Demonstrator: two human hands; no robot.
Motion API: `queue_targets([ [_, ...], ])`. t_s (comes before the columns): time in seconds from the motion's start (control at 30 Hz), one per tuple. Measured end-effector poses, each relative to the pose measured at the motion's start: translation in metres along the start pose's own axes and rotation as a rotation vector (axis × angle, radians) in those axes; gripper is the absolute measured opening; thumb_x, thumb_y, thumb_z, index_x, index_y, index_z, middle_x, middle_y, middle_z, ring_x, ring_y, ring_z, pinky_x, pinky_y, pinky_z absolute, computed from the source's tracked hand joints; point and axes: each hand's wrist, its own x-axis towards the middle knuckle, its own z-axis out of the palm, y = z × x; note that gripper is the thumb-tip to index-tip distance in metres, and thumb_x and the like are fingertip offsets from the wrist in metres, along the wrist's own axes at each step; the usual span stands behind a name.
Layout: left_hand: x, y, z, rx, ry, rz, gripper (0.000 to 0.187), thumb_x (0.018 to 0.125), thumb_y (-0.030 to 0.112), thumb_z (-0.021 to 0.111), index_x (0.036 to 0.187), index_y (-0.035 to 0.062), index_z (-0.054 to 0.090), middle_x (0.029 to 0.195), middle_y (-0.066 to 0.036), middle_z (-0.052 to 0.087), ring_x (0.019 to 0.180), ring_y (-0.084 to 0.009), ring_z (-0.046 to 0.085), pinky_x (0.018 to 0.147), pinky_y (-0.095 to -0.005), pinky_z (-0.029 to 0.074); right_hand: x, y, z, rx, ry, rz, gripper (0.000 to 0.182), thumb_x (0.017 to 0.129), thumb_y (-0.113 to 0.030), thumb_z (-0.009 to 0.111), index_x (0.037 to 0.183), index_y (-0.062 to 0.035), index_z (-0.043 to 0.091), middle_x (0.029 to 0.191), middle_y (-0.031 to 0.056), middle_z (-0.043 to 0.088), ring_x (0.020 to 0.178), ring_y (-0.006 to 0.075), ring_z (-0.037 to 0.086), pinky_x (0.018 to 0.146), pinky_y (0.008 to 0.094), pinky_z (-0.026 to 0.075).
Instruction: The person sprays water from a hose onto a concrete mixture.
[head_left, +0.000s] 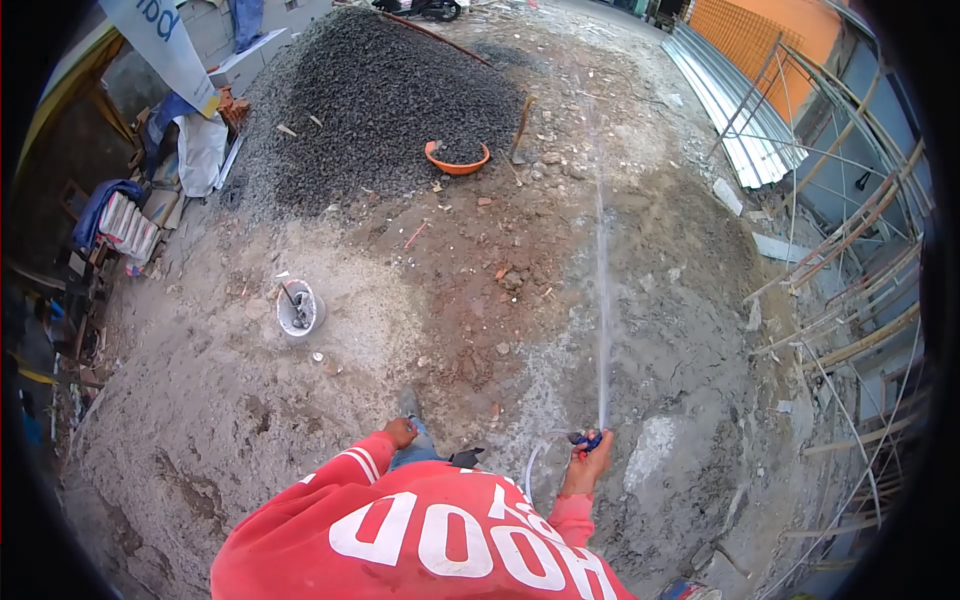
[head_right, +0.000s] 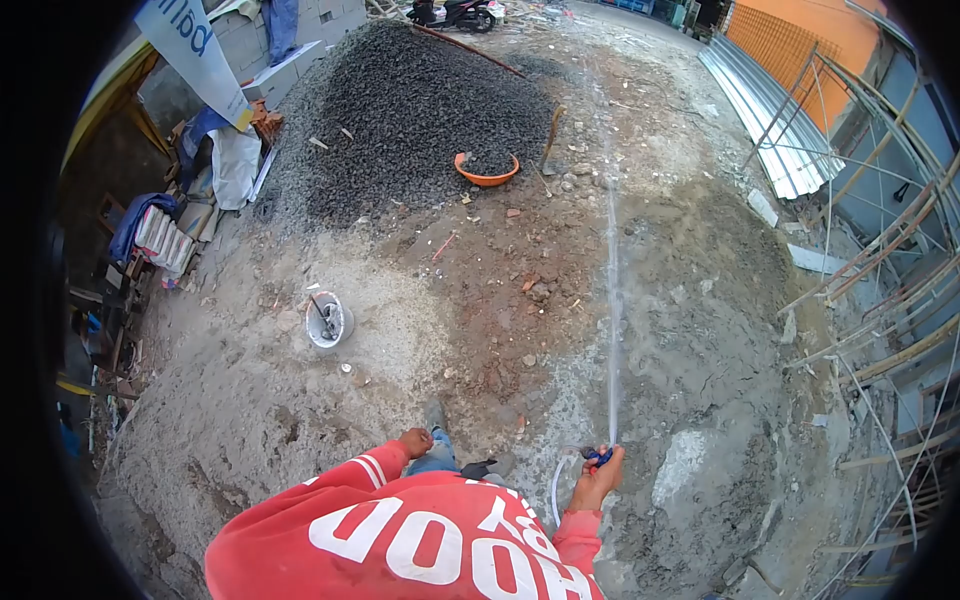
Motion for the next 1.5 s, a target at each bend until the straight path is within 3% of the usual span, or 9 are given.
queue_targets([
  [0.37,-0.003,0.002,0.004,0.007,0.076,0.002,0.023,0.071,0.032,0.062,0.086,0.0146,0.066,0.087,-0.016,0.065,0.085,-0.0294,0.063,0.08,-0.036,0.048,-0.011,0.006,0.013,-0.074,0.024,-0.015,0.016,0.081,-0.025,0.058,0.08,-0.0108,0.05,0.068,-0.0006,0.053,0.052,0.0042,0.044,0.039,0.0138,0.033],
  [0.43,-0.019,0.022,-0.009,-0.026,-0.008,-0.047,0.03,0.075,0.033,0.06,0.094,0.0103,0.065,0.076,-0.012,0.067,0.071,-0.0241,0.065,0.07,-0.0337,0.051,-0.014,0.006,0.016,-0.073,0.024,-0.012,0.016,0.081,-0.025,0.058,0.08,-0.0107,0.05,0.068,-0.0006,0.053,0.052,0.0043,0.044,0.039,0.0138,0.033],
  [0.53,-0.004,0.006,0.002,-0.011,0.01,0.039,0.028,0.074,0.032,0.061,0.092,0.0105,0.065,0.076,-0.012,0.067,0.072,-0.0236,0.065,0.071,-0.0335,0.05,-0.017,0.007,0.022,-0.073,-0.044,0.007,0.015,0.082,-0.024,0.057,0.08,-0.0107,0.05,0.068,-0.0005,0.052,0.052,0.0044,0.044,0.039,0.0135,0.033],
  [1.07,-0.002,0.004,0.007,-0.062,0.004,-0.007,0.022,0.073,0.029,0.062,0.085,0.0107,0.066,0.077,-0.01,0.067,0.074,-0.0228,0.064,0.072,-0.0337,0.05,-0.034,0.005,0.058,-0.117,-0.162,0.043,0.015,0.083,-0.025,0.057,0.082,-0.0113,0.051,0.069,-0.0007,0.053,0.053,0.0041,0.045,0.039,0.0134,0.034],
  [1.13,0.001,0.0,0.01,-0.036,-0.002,0.029,0.026,0.071,0.032,0.06,0.09,0.0151,0.066,0.086,-0.014,0.066,0.08,-0.0293,0.063,0.076,-0.0373,0.049,-0.037,0.005,0.063,-0.125,-0.183,0.059,0.015,0.083,-0.025,0.057,0.083,-0.0111,0.051,0.07,-0.0005,0.054,0.052,0.0046,0.045,0.038,0.0136,0.035],
  [1.23,-0.005,0.005,0.009,0.006,0.066,0.045,0.021,0.073,0.03,0.062,0.083,0.0127,0.067,0.077,-0.011,0.067,0.075,-0.0248,0.064,0.073,-0.0345,0.05,-0.042,0.006,0.069,-0.158,-0.205,0.044,0.015,0.083,-0.025,0.057,0.081,-0.0115,0.051,0.07,-0.0014,0.053,0.054,0.0034,0.044,0.04,0.0128,0.034],
  [1.5,-0.011,0.008,0.008,-0.001,0.098,0.059,0.024,0.072,0.034,0.062,0.085,0.0147,0.067,0.077,-0.014,0.066,0.074,-0.0274,0.064,0.074,-0.0356,0.05,-0.047,0.012,0.077,-0.182,-0.226,0.064,0.017,0.083,-0.026,0.057,0.082,-0.0099,0.052,0.071,-0.0001,0.055,0.053,0.0045,0.046,0.039,0.0138,0.035],
])
